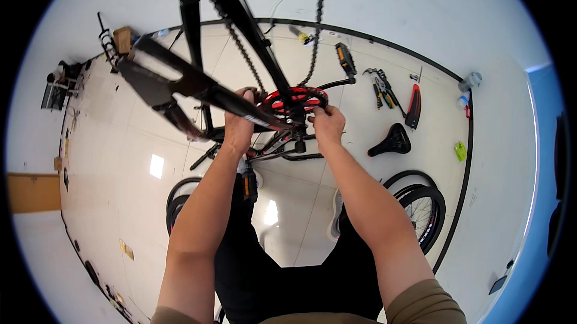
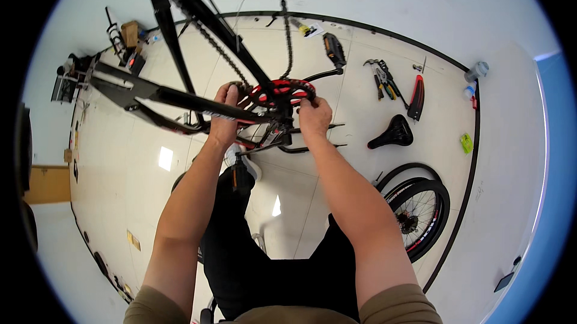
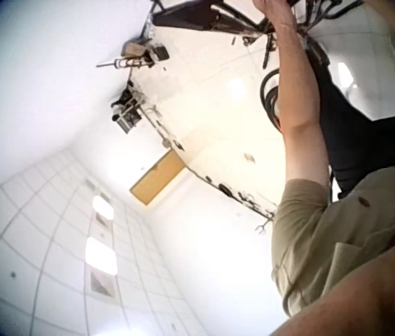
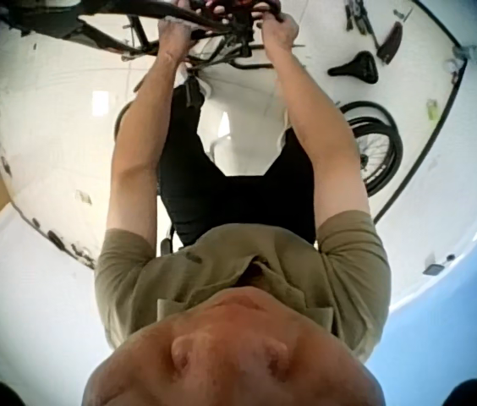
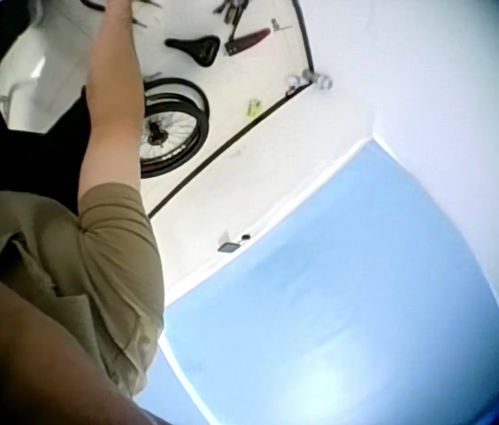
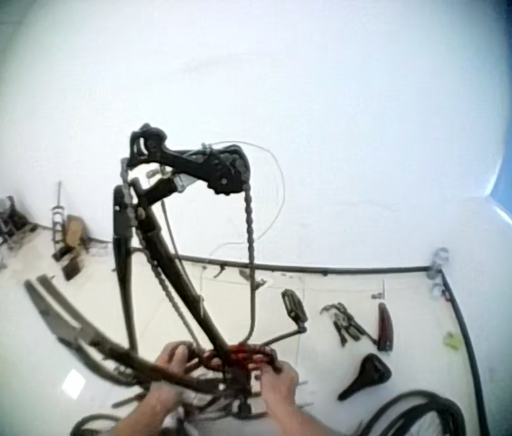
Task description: The person assembles a bicycle by attaching the chain to the crankset and rear derailleur, rotating the pedals to route the chain, and making adjustments to the drivetrain. The person uses hands and a small tool to secure and align components.
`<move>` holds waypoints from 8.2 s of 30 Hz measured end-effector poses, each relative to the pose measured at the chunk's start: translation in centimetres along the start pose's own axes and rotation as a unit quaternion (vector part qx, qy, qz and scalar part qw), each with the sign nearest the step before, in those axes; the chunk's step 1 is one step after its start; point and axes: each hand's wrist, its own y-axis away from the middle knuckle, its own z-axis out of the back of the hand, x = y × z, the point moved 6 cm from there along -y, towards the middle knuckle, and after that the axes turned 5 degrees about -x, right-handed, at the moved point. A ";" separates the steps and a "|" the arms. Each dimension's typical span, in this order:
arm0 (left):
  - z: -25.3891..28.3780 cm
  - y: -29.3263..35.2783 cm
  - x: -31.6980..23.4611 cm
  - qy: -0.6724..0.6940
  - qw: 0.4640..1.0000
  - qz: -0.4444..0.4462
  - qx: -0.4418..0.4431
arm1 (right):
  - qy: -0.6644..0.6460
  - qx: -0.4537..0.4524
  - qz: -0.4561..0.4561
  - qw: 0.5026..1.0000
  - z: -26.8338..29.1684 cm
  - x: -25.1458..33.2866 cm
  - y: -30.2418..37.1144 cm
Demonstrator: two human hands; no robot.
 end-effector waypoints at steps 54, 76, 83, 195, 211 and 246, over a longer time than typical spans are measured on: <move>-0.5 -1.4 0.0 -0.015 0.997 0.006 0.081 | 0.164 -0.065 0.428 0.887 -0.1 9.2 3.7; -1.8 -1.8 -0.4 0.007 0.986 0.040 0.163 | 0.178 -0.033 0.410 0.894 -0.8 9.8 3.3; -2.3 -1.1 -0.6 -0.068 0.986 0.054 0.144 | 0.192 -0.042 0.428 0.882 -0.7 10.1 3.5; -3.4 4.2 1.2 -0.470 0.791 -0.379 -0.098 | 0.199 0.222 0.149 0.943 1.8 15.7 2.8; -3.2 4.2 1.1 -0.456 0.790 -0.396 -0.108 | 0.197 0.225 0.141 0.944 2.2 16.8 3.1; -3.2 4.9 -0.2 -0.380 0.847 -0.357 -0.102 | 0.348 0.275 0.158 0.882 0.6 13.6 2.2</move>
